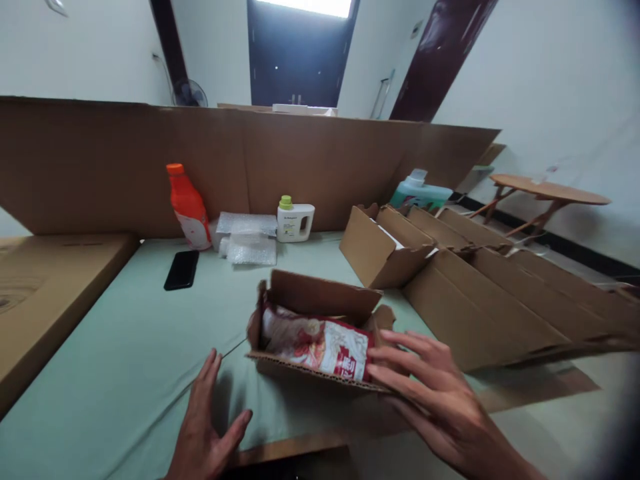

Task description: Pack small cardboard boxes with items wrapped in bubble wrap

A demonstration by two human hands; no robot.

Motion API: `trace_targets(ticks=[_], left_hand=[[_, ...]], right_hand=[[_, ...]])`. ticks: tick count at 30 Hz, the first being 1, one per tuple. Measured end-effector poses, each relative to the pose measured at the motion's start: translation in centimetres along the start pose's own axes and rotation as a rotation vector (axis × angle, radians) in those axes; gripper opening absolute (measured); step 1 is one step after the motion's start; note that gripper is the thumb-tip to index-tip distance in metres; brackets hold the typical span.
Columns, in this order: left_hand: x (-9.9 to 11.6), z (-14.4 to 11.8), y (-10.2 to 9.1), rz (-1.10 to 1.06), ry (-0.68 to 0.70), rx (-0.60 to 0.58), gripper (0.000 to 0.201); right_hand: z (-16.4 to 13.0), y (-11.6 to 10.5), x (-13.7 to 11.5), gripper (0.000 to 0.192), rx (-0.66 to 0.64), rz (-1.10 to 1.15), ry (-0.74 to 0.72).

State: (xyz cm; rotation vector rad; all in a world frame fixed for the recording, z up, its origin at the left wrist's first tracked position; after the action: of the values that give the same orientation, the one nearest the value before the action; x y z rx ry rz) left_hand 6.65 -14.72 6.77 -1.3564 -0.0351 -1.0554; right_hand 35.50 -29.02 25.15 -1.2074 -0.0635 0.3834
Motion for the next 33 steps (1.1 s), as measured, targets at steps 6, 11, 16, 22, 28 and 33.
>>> trace_targets(ticks=[6,11,16,22,28,33], left_hand=[[-1.4,1.2,1.9,-0.183,-0.169,-0.078,0.088],[0.2,4.1,2.7,-0.375,-0.115,-0.117,0.076],[-1.8,8.8,0.3,-0.454,-0.18,-0.029,0.054],[-7.1,14.4,-0.9,-0.504,-0.314,0.019,0.055],[-8.9,14.0,1.5,-0.514,-0.307,0.02,0.051],[-10.6,12.8,2.5,-0.424,-0.327,0.063,0.041]], right_hand=[[-4.4,5.8,7.3,0.068,0.022,0.248,0.374],[-3.3,14.4,8.5,0.058,-0.164,0.417,0.425],[4.8,15.7,8.7,0.037,-0.124,0.484,0.378],[13.5,17.9,11.0,0.043,-0.145,0.556,0.333],[16.2,16.3,17.8,0.037,-0.212,0.395,0.224],[26.0,16.9,20.6,0.026,-0.168,-0.05,0.061]])
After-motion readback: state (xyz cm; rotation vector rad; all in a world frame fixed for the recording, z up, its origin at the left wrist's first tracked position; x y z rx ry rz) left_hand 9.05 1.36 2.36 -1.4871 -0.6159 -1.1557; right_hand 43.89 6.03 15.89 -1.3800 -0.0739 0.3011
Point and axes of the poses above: each hand's wrist, its own z-axis towards the middle knuckle, its own y-axis out of the palm, x = y × z, the point moved 9 cm from there along z, towards the middle knuckle, and after that the axes turned 11 degrees about -x, right-handed, at the moved point
